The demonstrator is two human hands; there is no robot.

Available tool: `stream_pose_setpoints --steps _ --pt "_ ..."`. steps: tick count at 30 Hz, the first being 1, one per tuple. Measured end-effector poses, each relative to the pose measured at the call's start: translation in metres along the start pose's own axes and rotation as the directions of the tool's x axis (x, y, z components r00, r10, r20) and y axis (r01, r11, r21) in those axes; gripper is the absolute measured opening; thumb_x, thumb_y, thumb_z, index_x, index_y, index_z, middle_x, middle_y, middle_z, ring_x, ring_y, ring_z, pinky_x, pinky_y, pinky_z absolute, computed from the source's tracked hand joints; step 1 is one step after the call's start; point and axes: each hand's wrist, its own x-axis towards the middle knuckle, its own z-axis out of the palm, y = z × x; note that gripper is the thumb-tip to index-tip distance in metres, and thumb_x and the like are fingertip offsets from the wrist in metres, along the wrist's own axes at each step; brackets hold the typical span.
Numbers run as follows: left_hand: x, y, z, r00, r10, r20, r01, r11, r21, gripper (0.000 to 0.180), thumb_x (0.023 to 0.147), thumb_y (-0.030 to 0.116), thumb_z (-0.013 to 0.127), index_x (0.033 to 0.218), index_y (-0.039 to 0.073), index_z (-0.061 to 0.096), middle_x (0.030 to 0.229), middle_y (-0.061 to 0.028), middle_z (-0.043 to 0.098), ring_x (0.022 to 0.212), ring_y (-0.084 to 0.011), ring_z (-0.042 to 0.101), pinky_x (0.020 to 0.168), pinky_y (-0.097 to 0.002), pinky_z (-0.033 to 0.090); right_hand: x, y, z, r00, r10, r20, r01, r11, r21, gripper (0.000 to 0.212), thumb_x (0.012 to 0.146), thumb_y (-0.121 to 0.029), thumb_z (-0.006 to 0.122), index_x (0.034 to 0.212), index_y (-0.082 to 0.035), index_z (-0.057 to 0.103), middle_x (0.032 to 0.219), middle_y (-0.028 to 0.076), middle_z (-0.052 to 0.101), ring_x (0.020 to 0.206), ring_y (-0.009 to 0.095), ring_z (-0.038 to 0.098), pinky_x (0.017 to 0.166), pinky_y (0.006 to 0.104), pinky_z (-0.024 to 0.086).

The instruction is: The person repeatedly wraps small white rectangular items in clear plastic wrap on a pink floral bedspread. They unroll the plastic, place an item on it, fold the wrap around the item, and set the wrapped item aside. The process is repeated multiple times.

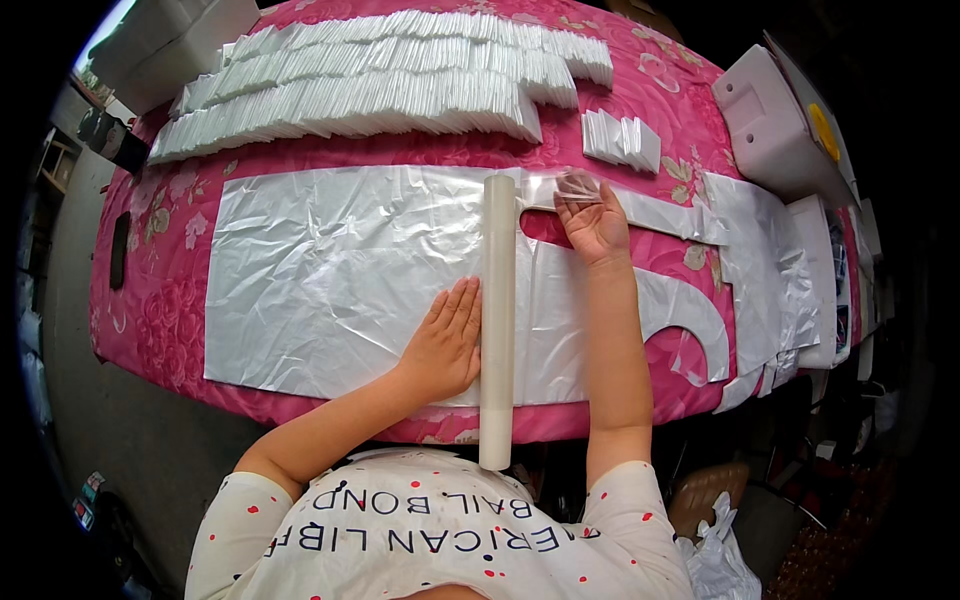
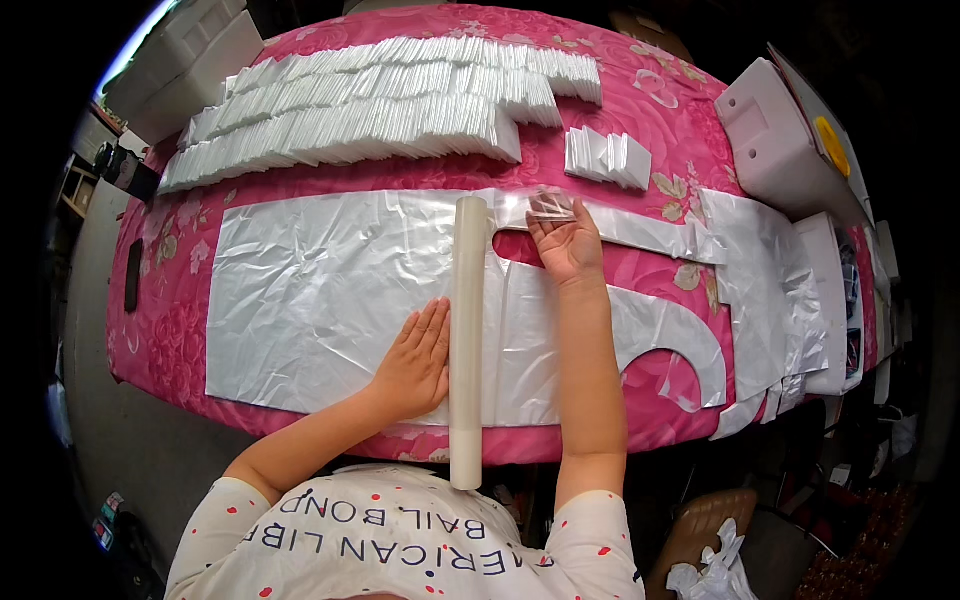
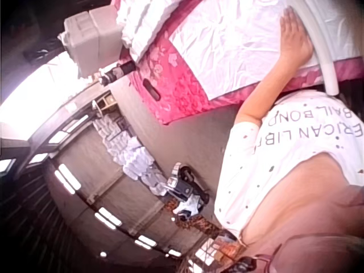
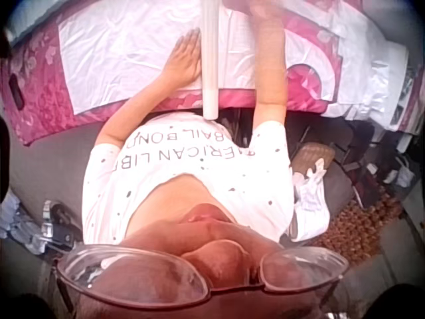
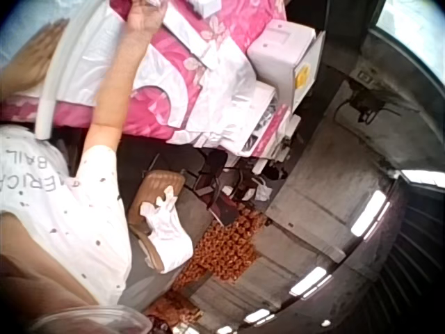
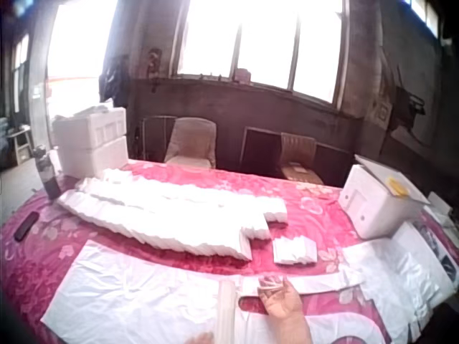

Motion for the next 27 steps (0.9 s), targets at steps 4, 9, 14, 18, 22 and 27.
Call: stream_pose_setpoints --steps 4,9,14,18,22,27 --pt "0.001 0.001 -0.002 1.0 -0.002 0.018 0.004 0.998 -0.07 0.065 0.081 0.022 0.04 0.133 -0.014 0.024 0.143 -0.0278 0.02 0.136 -0.037 0.015 0.111 -0.0447 0.01 0.002 -0.11 -0.043 0.865 -0.127 0.486 0.047 0.984 0.173 0.041 0.096 -0.025 0.03 0.117 0.003 0.051 0.123 0.016 0.055 0.118 0.031 0.049 0.099 0.0462 0.039" --pt "0.002 -0.001 0.003 1.0 0.002 0.0 -0.002 0.999 -0.045 0.065 0.082 0.023 0.039 0.133 -0.014 0.024 0.143 -0.028 0.02 0.136 -0.0374 0.015 0.111 -0.0449 0.01 -0.043 -0.133 0.038 0.85 -0.41 0.332 0.477 0.866 -0.152 0.04 0.098 -0.025 0.029 0.124 0.0 0.047 0.126 0.015 0.052 0.118 0.027 0.049 0.1 0.0434 0.039" --pt "0.0 0.0 0.001 1.0 0.013 0.023 -0.011 0.997 -0.071 0.065 0.082 0.021 0.04 0.133 -0.015 0.023 0.143 -0.0288 0.019 0.136 -0.0394 0.015 0.111 -0.0462 0.01 -0.07 0.039 0.14 0.779 -0.24 0.579 0.597 0.567 -0.568 0.037 0.097 -0.022 0.043 0.121 0.004 0.051 0.117 0.01 0.059 0.111 0.017 0.052 0.098 0.0278 0.036" --pt "-0.003 -0.002 0.007 0.988 -0.001 -0.155 -0.039 0.966 -0.255 0.063 0.086 0.024 0.039 0.133 -0.015 0.025 0.143 -0.0284 0.021 0.136 -0.0385 0.017 0.11 -0.0459 0.013 -0.086 0.187 0.154 0.773 0.117 0.623 0.614 0.108 -0.782 0.033 0.09 -0.018 0.047 0.115 0.002 0.053 0.107 0.02 0.059 0.101 0.035 0.056 0.084 0.0402 0.043" --pt "0.003 -0.007 0.028 0.981 0.095 -0.166 -0.082 0.993 0.083 0.061 0.086 0.025 0.039 0.132 -0.013 0.028 0.141 -0.0279 0.025 0.135 -0.038 0.02 0.11 -0.0457 0.014 -0.055 0.304 0.103 0.687 0.225 0.691 0.727 -0.189 -0.66 0.042 0.087 -0.023 0.051 0.121 0.001 0.049 0.126 0.021 0.047 0.123 0.039 0.036 0.101 0.0473 0.029" --pt "0.003 -0.004 0.02 0.996 0.054 -0.069 -0.047 0.995 0.093 0.061 0.086 0.025 0.038 0.133 -0.011 0.028 0.143 -0.0275 0.021 0.137 -0.0361 0.013 0.111 -0.0446 0.012 -0.093 0.313 0.117 0.582 0.571 0.579 0.779 -0.186 -0.599 0.059 0.087 -0.034 0.053 0.133 0.0 0.037 0.14 0.025 0.031 0.135 0.038 0.019 0.108 0.0444 0.022"
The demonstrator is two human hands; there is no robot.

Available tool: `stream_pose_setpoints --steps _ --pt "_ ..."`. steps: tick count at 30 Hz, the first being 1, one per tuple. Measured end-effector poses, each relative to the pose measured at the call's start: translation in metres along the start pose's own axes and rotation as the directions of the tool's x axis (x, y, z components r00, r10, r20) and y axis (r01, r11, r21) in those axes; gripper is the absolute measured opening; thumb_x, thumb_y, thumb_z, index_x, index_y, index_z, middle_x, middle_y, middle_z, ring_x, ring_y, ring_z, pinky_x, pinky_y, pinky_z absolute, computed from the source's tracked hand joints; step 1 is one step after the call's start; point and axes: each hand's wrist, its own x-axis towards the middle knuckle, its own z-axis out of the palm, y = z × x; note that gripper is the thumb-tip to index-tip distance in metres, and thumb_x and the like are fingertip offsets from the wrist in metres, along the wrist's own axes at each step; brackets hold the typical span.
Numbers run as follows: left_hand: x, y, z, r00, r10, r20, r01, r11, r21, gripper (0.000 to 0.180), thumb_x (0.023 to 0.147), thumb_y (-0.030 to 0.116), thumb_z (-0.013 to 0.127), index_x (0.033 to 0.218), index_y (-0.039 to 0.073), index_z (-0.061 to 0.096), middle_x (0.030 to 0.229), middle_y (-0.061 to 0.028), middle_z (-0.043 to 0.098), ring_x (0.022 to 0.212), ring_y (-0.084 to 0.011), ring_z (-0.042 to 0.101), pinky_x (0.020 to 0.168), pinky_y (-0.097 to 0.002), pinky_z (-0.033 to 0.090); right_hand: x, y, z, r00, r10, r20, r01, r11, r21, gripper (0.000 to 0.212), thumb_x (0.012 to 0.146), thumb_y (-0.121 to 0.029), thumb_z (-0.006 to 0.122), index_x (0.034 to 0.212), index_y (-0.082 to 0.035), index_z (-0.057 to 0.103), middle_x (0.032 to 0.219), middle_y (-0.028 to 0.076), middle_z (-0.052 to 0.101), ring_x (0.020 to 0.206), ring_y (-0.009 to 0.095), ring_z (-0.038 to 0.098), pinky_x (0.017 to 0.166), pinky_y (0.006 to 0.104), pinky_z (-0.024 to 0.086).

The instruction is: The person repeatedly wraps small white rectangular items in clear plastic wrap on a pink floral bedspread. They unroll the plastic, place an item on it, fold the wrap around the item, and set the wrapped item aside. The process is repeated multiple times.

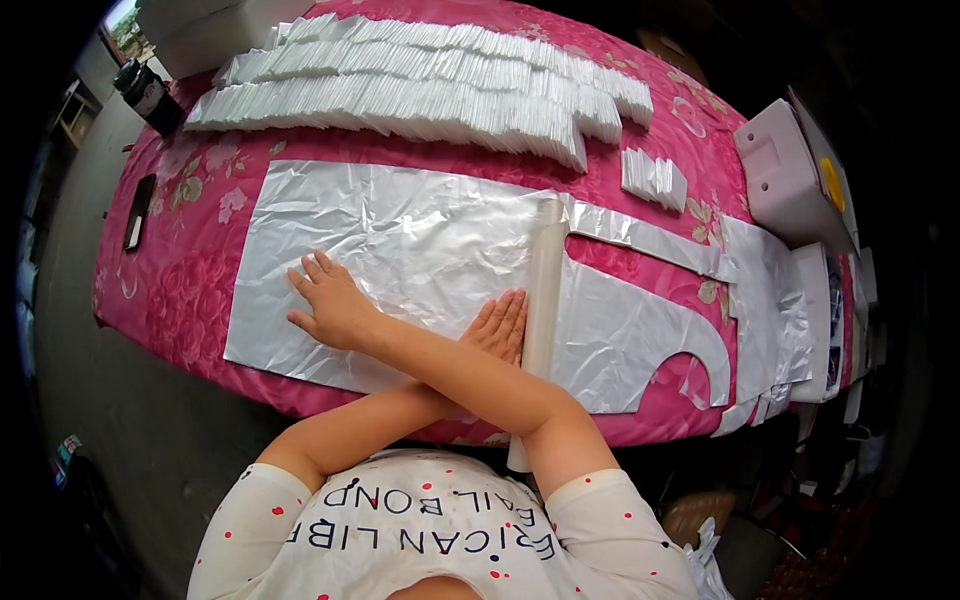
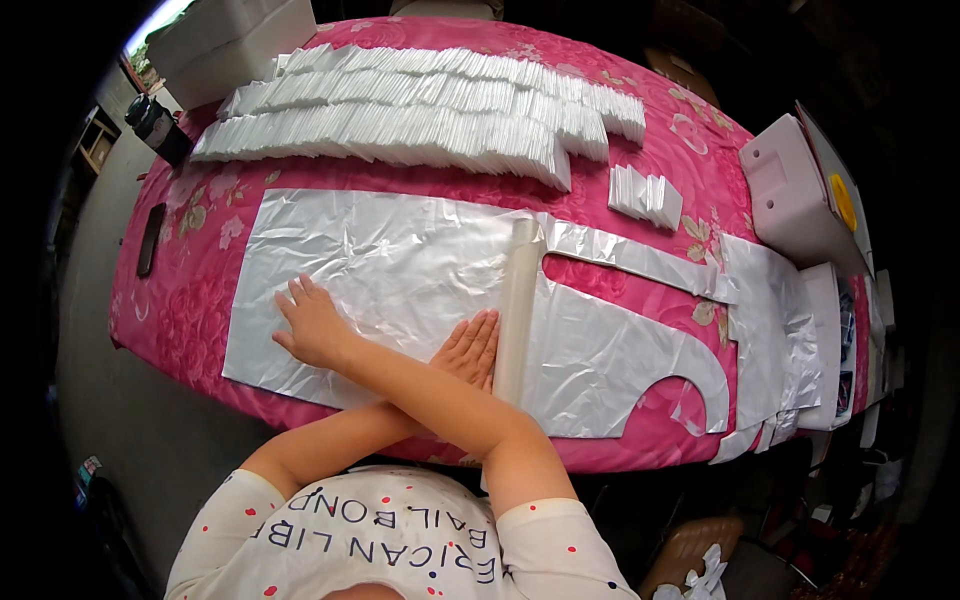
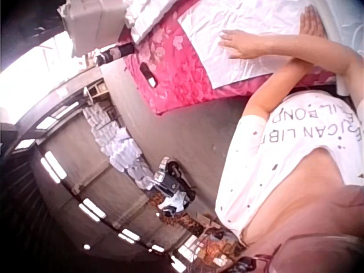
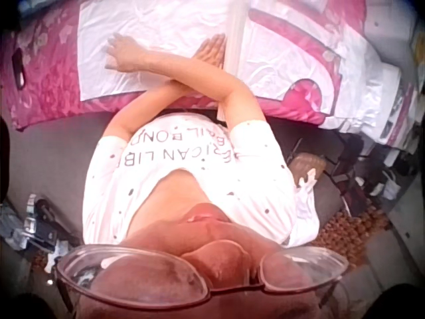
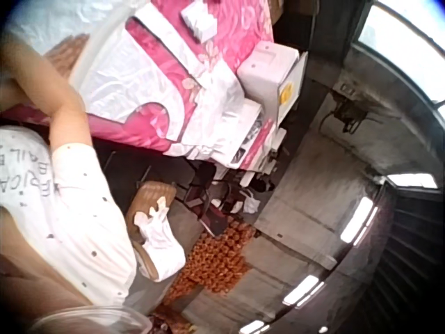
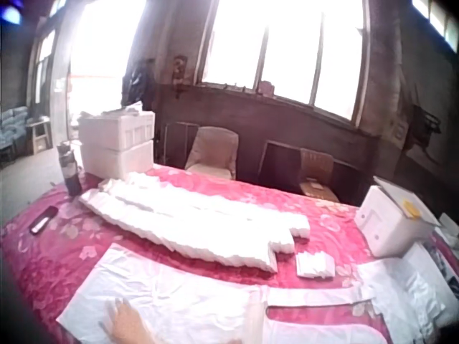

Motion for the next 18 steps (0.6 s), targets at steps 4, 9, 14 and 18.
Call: stream_pose_setpoints --steps 4,9,14,18 --pt "0.001 -0.003 -0.009 0.985 -0.078 -0.153 0.026 0.948 -0.316 0.057 0.085 0.02 0.041 0.133 -0.009 0.03 0.141 -0.0261 0.026 0.134 -0.0346 0.022 0.108 -0.0436 0.02 -0.065 -0.011 -0.044 0.99 -0.043 -0.133 0.065 0.984 0.165 0.054 0.085 -0.028 0.057 0.13 -0.002 0.043 0.137 0.02 0.037 0.133 0.036 0.025 0.107 0.0441 0.023" --pt "0.026 -0.047 -0.026 0.914 -0.405 0.036 0.101 0.142 -0.985 0.052 0.089 0.02 0.044 0.131 -0.009 0.031 0.133 -0.0178 0.039 0.109 -0.0253 0.05 0.091 -0.0341 0.04 -0.178 0.003 -0.107 0.862 -0.068 -0.503 0.011 0.993 -0.116 0.038 0.08 -0.017 0.061 0.114 -0.001 0.056 0.125 0.015 0.051 0.12 0.034 0.044 0.098 0.0418 0.036" --pt "0.089 -0.063 -0.043 0.793 -0.449 0.412 0.163 -0.495 -0.853 0.053 0.095 0.032 0.034 0.133 -0.006 0.03 0.131 -0.0133 0.044 0.101 -0.0224 0.055 0.083 -0.0319 0.044 -0.252 0.034 -0.114 0.838 0.169 -0.519 -0.255 0.962 -0.097 0.041 0.08 -0.017 0.061 0.117 -0.001 0.054 0.127 0.015 0.05 0.119 0.035 0.045 0.098 0.041 0.037" --pt "0.099 -0.064 -0.044 0.731 -0.39 0.56 0.277 -0.581 -0.766 0.056 0.096 0.04 0.027 0.127 -0.007 0.035 0.127 -0.0157 0.046 0.1 -0.0243 0.055 0.083 -0.0335 0.045 -0.269 0.05 -0.116 0.907 0.161 -0.389 -0.22 0.969 -0.114 0.046 0.085 -0.024 0.055 0.125 -0.002 0.048 0.133 0.017 0.043 0.124 0.035 0.039 0.101 0.0412 0.033"
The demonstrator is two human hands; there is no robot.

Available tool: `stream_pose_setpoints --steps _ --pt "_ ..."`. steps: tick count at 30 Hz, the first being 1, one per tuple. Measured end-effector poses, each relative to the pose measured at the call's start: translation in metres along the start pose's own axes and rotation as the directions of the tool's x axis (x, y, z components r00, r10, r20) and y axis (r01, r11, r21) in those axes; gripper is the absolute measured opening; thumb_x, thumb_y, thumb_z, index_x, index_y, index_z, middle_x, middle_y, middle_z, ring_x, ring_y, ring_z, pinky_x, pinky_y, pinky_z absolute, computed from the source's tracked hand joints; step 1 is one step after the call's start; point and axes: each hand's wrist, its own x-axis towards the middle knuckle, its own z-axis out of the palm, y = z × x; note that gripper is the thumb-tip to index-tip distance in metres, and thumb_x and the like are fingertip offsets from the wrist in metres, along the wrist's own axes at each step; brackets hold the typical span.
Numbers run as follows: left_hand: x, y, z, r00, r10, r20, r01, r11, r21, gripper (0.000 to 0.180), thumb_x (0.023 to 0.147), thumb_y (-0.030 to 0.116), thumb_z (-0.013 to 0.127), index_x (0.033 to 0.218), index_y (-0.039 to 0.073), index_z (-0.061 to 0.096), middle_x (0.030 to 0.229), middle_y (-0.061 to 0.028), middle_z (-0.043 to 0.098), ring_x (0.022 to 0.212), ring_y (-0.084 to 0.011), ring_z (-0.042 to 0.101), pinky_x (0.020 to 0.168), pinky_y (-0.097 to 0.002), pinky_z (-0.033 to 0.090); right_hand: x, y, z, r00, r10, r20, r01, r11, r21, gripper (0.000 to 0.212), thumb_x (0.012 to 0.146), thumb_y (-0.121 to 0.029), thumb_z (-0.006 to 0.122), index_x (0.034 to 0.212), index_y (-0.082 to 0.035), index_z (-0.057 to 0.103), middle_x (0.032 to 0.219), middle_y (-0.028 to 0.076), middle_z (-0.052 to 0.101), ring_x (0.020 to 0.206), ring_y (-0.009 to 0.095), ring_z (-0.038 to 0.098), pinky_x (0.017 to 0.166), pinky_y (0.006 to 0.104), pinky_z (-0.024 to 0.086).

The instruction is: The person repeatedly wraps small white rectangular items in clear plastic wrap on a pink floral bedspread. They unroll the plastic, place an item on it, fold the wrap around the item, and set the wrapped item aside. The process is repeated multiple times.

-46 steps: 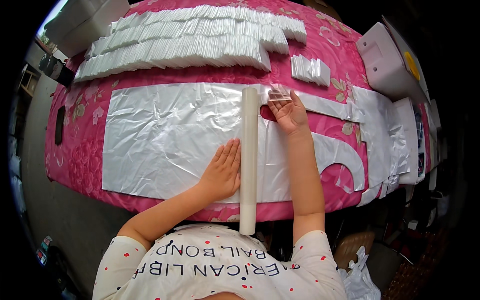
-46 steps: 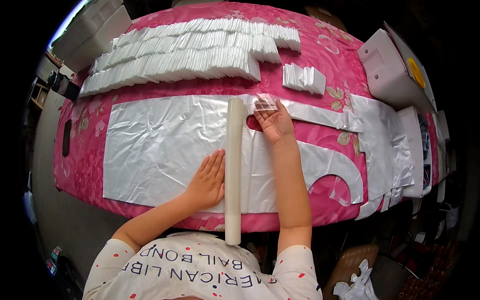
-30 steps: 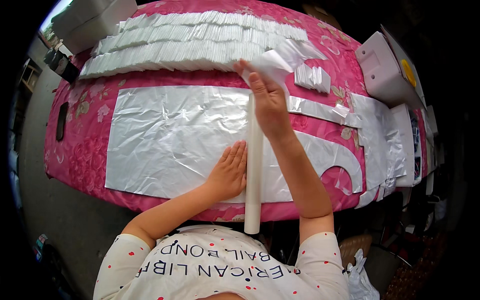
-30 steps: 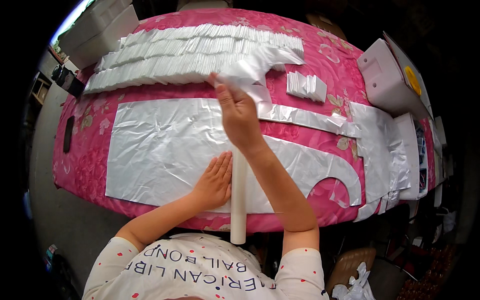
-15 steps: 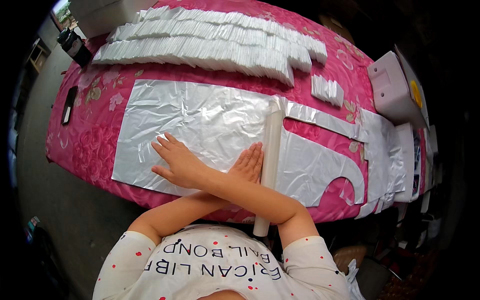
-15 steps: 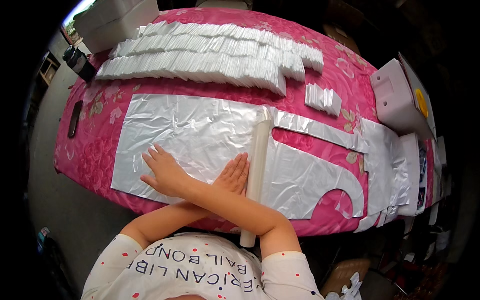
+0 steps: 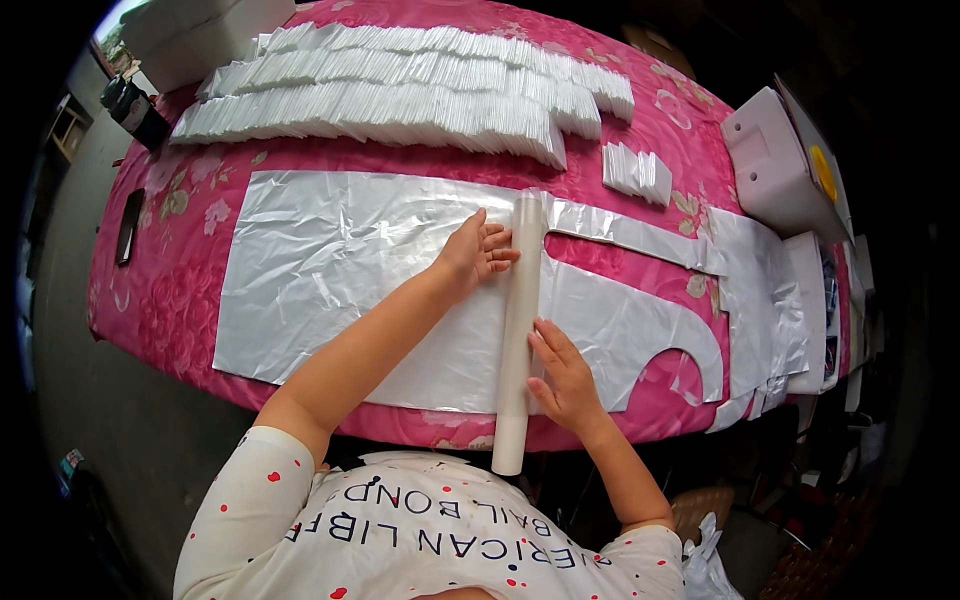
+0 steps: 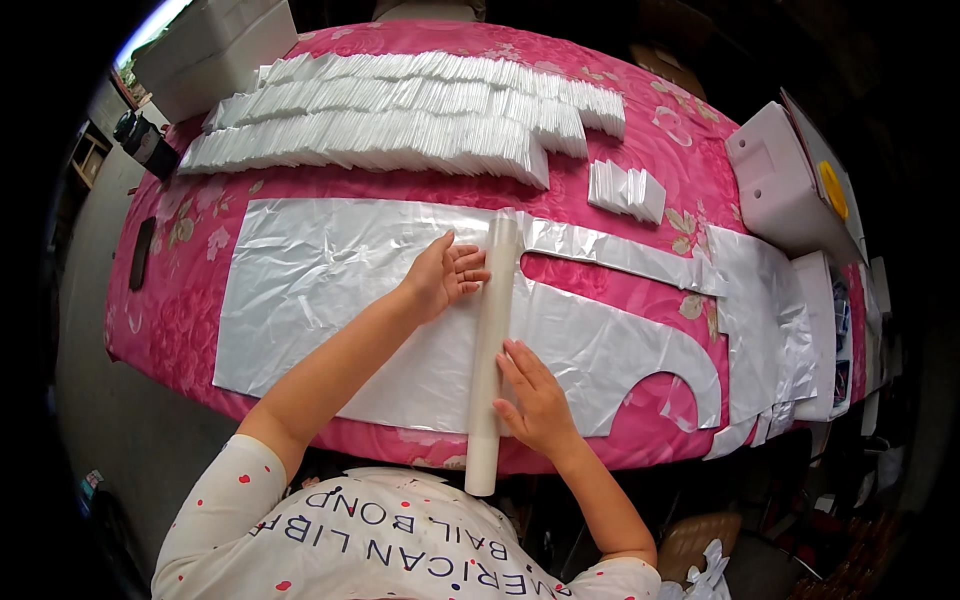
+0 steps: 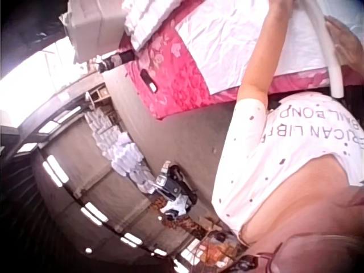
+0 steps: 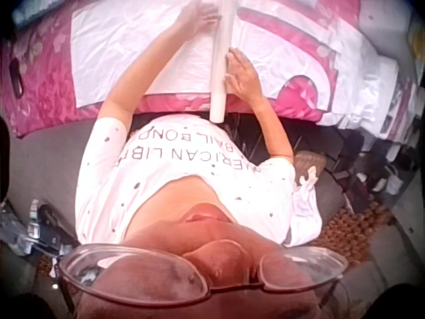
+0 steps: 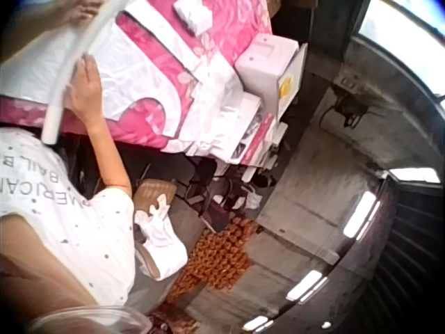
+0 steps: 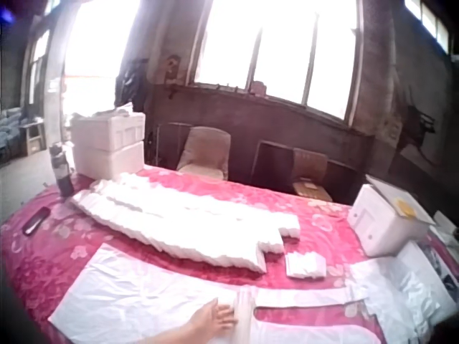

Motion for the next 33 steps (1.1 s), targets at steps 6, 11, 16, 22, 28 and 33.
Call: stream_pose_setpoints --steps 6,11,16,22,28,33 --pt "-0.019 0.009 -0.019 0.973 0.212 -0.091 -0.206 0.976 0.075 0.048 0.095 0.033 0.036 0.123 -0.005 0.039 0.121 -0.0178 0.051 0.101 -0.0225 0.056 0.084 -0.0329 0.046 0.025 0.005 0.014 0.972 -0.132 0.195 0.152 0.984 -0.092 0.051 0.089 -0.037 0.043 0.131 -0.007 0.044 0.14 0.011 0.037 0.133 0.032 0.025 0.108 0.0431 0.021" --pt "-0.083 0.031 -0.087 0.898 0.416 -0.141 -0.407 0.909 0.089 0.041 0.094 0.03 0.039 0.121 -0.002 0.044 0.118 -0.0149 0.054 0.099 -0.0195 0.056 0.083 -0.0305 0.046 0.097 -0.072 0.085 0.818 -0.449 0.359 0.453 0.888 0.08 0.049 0.089 -0.038 0.042 0.121 -0.002 0.052 0.13 0.009 0.049 0.131 0.03 0.03 0.11 0.0461 0.016" --pt "-0.175 0.046 -0.174 0.741 0.616 -0.268 -0.527 0.781 0.335 0.04 0.095 0.028 0.037 0.122 -0.001 0.044 0.118 -0.0136 0.055 0.095 -0.0153 0.056 0.081 -0.027 0.045 0.111 -0.149 0.135 0.635 -0.732 0.246 0.501 0.633 0.591 0.038 0.087 -0.027 0.051 0.115 -0.001 0.053 0.12 0.014 0.054 0.117 0.029 0.046 0.1 0.042 0.034" --pt "-0.268 0.007 -0.228 0.618 0.643 -0.452 -0.488 0.765 0.421 0.037 0.097 0.025 0.035 0.121 -0.001 0.045 0.116 -0.0134 0.056 0.094 -0.0141 0.056 0.079 -0.0253 0.045 0.167 -0.105 0.141 0.748 -0.564 0.35 0.577 0.813 0.077 0.045 0.085 -0.029 0.053 0.122 -0.004 0.05 0.13 0.011 0.046 0.129 0.029 0.032 0.107 0.0442 0.022" --pt "-0.301 -0.025 -0.217 0.575 0.737 -0.355 -0.239 0.566 0.789 0.034 0.092 0.016 0.044 0.12 -0.003 0.046 0.108 -0.0131 0.055 0.093 -0.0183 0.055 0.08 -0.0282 0.045 0.228 -0.158 0.216 0.605 -0.612 0.51 0.676 0.733 0.076 0.044 0.085 -0.033 0.052 0.121 -0.008 0.053 0.131 0.01 0.046 0.129 0.028 0.032 0.109 0.0453 0.018" --pt "-0.297 -0.027 -0.205 0.545 0.779 -0.31 0.325 0.145 0.935 0.078 0.072 0.025 0.072 0.128 -0.005 0.029 0.109 -0.0232 0.05 0.097 -0.0375 0.052 0.085 -0.0425 0.043 0.24 -0.215 0.271 0.884 -0.383 0.266 0.4 0.916 -0.012 0.043 0.08 -0.026 0.055 0.117 -0.004 0.055 0.132 0.015 0.043 0.13 0.031 0.029 0.109 0.0462 0.017"
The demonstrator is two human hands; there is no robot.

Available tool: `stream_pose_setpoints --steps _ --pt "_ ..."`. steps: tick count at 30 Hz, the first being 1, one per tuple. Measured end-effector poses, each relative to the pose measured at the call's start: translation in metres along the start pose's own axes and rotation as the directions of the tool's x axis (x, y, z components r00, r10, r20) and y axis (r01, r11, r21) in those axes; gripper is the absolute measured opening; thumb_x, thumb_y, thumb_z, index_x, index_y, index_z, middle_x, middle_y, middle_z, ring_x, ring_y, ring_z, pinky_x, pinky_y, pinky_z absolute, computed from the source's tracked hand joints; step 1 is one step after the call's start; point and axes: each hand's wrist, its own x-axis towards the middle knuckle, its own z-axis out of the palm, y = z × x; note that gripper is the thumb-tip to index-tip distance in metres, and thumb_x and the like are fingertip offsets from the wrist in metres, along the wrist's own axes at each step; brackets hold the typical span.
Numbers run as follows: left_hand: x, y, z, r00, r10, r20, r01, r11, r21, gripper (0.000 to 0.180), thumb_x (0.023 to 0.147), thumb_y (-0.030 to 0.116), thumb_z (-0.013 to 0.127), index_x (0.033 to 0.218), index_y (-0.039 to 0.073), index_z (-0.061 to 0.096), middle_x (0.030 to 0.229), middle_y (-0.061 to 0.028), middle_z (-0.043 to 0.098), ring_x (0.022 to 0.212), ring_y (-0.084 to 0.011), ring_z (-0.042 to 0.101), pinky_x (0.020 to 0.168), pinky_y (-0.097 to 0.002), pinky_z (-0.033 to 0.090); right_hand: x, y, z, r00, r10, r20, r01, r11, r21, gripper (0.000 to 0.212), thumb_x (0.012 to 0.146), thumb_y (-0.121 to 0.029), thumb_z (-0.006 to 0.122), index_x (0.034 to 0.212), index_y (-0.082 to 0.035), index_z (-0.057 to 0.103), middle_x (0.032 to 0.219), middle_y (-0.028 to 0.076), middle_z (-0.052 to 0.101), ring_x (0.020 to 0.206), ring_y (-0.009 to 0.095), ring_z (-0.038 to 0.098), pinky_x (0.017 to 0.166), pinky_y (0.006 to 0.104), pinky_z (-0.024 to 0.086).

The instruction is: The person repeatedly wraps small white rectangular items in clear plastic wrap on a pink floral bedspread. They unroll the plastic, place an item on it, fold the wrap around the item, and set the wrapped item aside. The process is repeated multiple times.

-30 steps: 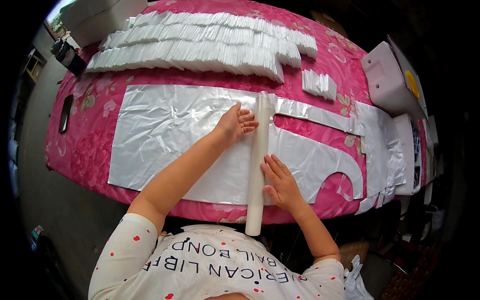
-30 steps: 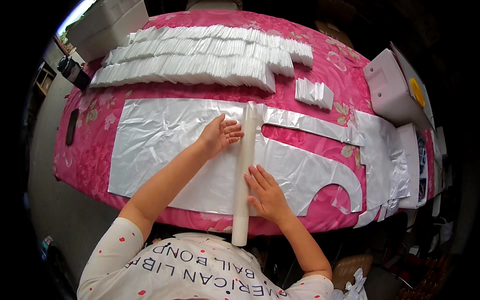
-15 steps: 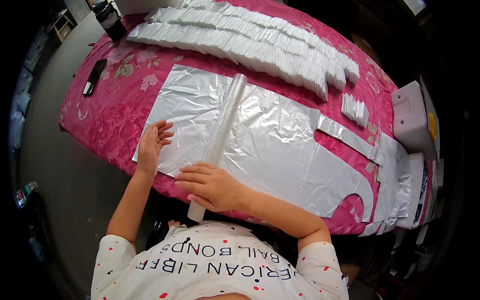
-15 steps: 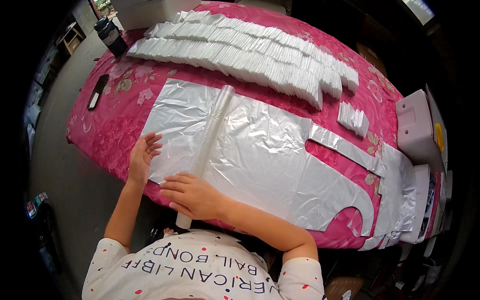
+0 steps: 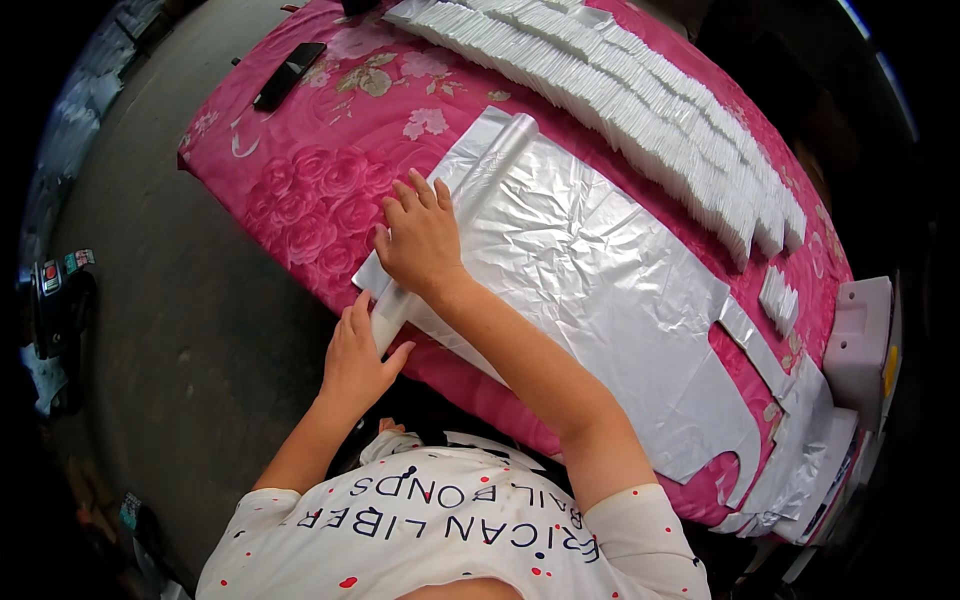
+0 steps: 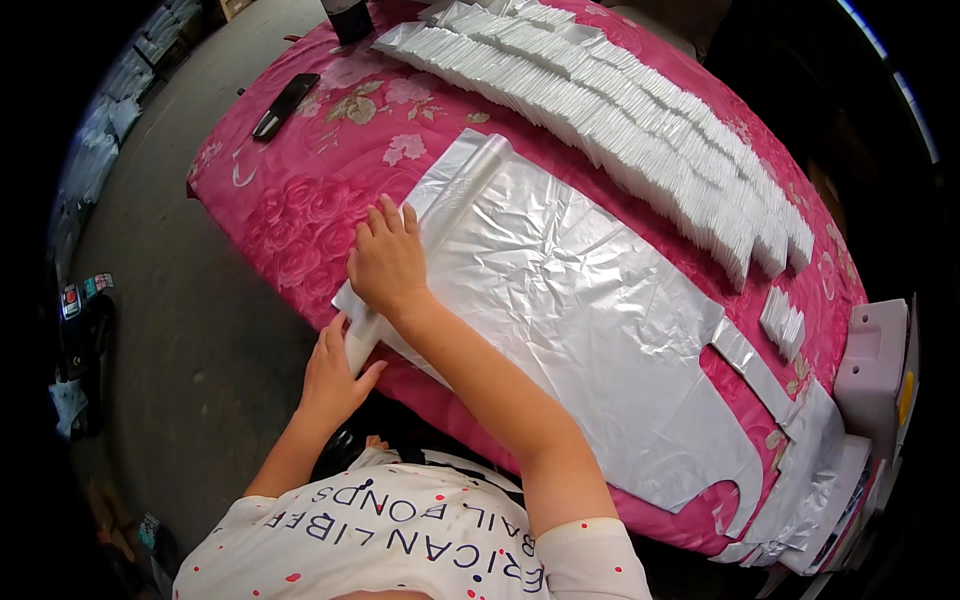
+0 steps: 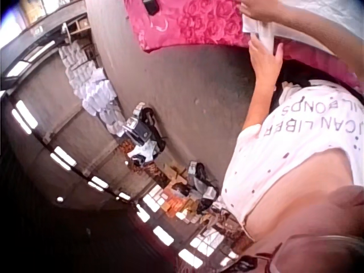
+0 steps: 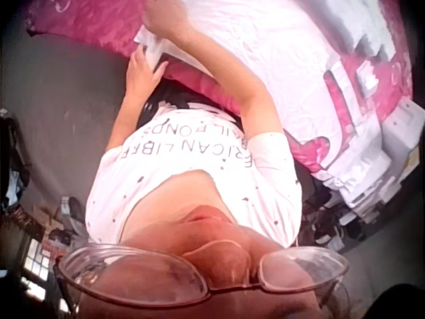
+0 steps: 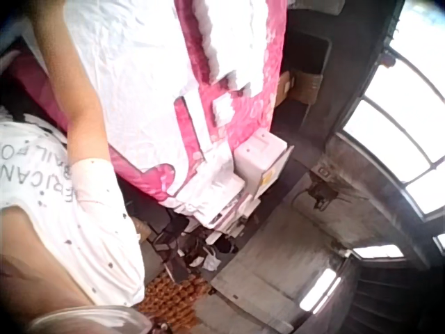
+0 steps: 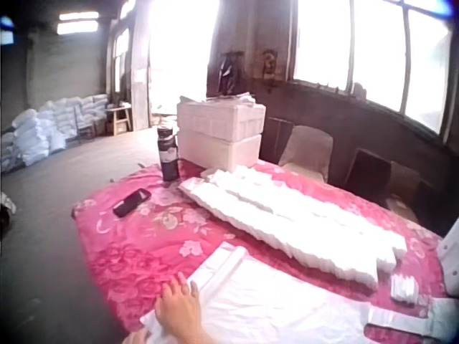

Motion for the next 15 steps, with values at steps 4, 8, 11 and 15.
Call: stream_pose_setpoints --steps 4,8,11,15 --pt "0.011 0.0 -0.012 0.956 -0.208 0.206 0.254 0.94 -0.23 0.078 0.067 0.018 0.075 0.128 -0.004 0.032 0.11 -0.0223 0.054 0.098 -0.0338 0.056 0.084 -0.0382 0.045 -0.009 -0.006 0.018 0.865 0.283 -0.414 -0.196 0.951 0.24 0.061 0.075 -0.015 0.056 0.131 -0.002 0.037 0.135 0.025 0.032 0.133 0.036 0.02 0.109 0.0468 0.012" --pt "0.001 -0.002 -0.005 0.9 -0.064 0.431 0.393 0.547 -0.739 0.058 0.072 0.015 0.072 0.121 -0.002 0.045 0.102 -0.0115 0.062 0.082 -0.0161 0.061 0.073 -0.0286 0.05 -0.02 -0.001 -0.005 0.758 0.592 -0.273 -0.179 0.592 0.786 0.068 0.076 -0.011 0.059 0.132 0.003 0.024 0.129 0.026 0.037 0.12 0.031 0.04 0.1 0.0398 0.033" --pt "0.003 0.017 -0.004 0.787 0.252 0.563 0.584 -0.012 -0.812 0.07 0.074 0.033 0.069 0.122 -0.008 0.042 0.105 -0.0161 0.061 0.077 -0.0156 0.061 0.069 -0.0266 0.052 -0.029 0.013 -0.054 0.875 0.425 0.233 -0.088 -0.332 0.939 0.06 0.076 -0.02 0.065 0.124 -0.002 0.034 0.107 0.012 0.052 0.085 0.017 0.058 0.073 0.0325 0.051" --pt "0.003 0.037 0.005 0.553 0.693 0.462 0.815 -0.334 -0.473 0.088 0.073 0.045 0.062 0.129 -0.014 0.031 0.108 -0.0218 0.059 0.075 -0.0169 0.061 0.068 -0.0282 0.052 -0.053 0.018 -0.091 0.906 0.378 0.191 0.019 -0.488 0.873 0.062 0.074 -0.019 0.068 0.124 -0.002 0.034 0.089 0.007 0.053 0.077 0.014 0.056 0.074 0.0318 0.05"
